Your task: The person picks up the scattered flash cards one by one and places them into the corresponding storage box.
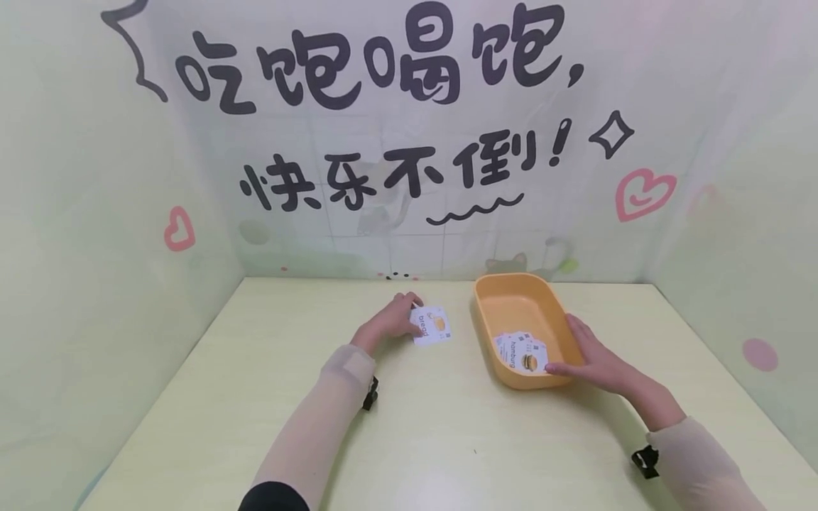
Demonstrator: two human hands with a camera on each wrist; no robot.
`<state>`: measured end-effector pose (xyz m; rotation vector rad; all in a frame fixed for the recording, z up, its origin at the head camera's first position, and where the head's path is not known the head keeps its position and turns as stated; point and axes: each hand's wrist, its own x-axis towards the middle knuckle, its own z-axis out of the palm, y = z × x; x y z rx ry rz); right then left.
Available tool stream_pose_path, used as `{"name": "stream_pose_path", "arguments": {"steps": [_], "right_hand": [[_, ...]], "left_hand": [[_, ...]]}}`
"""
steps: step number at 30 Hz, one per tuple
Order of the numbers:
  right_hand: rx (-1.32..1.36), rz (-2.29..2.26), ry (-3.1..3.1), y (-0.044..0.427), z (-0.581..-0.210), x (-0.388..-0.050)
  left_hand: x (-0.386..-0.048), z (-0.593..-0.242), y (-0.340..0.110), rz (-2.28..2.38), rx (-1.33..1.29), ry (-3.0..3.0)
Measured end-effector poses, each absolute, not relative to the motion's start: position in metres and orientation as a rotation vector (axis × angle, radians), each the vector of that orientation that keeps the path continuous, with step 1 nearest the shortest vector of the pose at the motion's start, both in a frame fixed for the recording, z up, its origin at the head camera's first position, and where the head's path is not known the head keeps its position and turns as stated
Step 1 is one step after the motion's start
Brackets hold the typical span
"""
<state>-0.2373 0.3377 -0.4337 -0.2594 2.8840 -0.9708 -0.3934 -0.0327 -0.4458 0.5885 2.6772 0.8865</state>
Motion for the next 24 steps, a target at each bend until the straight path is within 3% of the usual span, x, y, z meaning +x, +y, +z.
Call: {"name": "stream_pose_path", "arguments": {"steps": [12,24], "right_hand": [[-0.274,-0.971,2.885,0.336,-0.429,-0.238],[-0.281,-0.978,2.875,0.322,-0.431,-0.242]], "left_hand": [[-0.394,-0.441,-0.029,1.529,0.374,2.392],[-0.369,-0.403,0.021,1.696,0.522,2.082]]}}
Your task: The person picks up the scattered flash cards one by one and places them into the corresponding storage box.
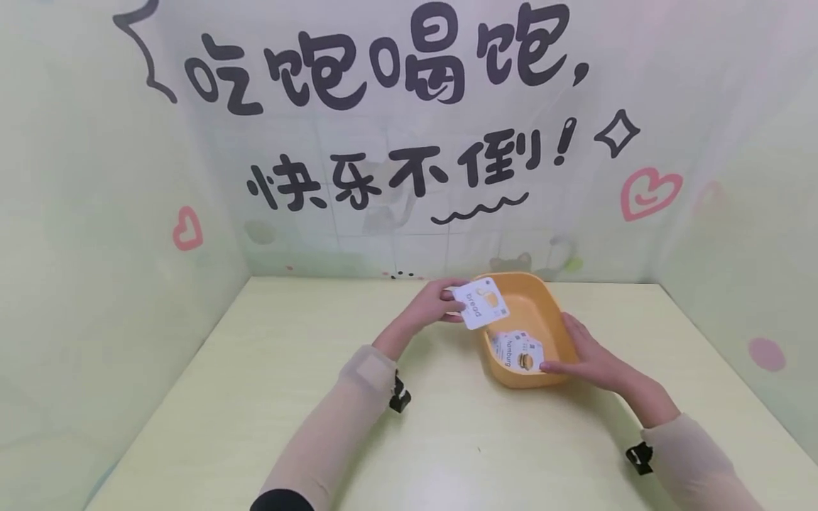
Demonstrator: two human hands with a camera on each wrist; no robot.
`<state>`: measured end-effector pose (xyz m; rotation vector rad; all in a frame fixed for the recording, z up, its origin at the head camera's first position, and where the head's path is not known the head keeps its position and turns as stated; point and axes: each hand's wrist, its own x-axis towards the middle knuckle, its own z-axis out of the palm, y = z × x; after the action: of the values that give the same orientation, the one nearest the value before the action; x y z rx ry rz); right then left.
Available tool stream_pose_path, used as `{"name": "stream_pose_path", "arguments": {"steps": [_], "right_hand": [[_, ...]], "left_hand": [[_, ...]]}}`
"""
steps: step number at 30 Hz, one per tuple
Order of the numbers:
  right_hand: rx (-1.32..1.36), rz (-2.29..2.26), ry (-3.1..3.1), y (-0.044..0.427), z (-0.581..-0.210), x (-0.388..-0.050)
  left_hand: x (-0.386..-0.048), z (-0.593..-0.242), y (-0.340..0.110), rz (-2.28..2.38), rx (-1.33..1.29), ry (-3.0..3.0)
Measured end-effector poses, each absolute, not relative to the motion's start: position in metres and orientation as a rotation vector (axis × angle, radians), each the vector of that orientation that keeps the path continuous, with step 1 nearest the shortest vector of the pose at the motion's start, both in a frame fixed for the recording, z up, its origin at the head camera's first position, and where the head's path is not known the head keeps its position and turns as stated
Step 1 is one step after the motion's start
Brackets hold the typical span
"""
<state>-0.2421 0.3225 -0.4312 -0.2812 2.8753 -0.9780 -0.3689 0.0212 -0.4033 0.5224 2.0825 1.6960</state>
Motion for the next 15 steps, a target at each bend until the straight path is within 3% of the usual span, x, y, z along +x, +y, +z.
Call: {"name": "stream_pose_path", "arguments": {"steps": [7,15], "right_hand": [[-0.305,-0.964,2.869,0.309,-0.431,-0.249],[-0.293,-0.768,2.919,0.316,-0.411,-0.248]], "left_hand": [[-0.356,-0.402,0.039,1.599,0.507,2.018],[-0.370,-0.396,0.018,1.555,0.495,2.308]]}}
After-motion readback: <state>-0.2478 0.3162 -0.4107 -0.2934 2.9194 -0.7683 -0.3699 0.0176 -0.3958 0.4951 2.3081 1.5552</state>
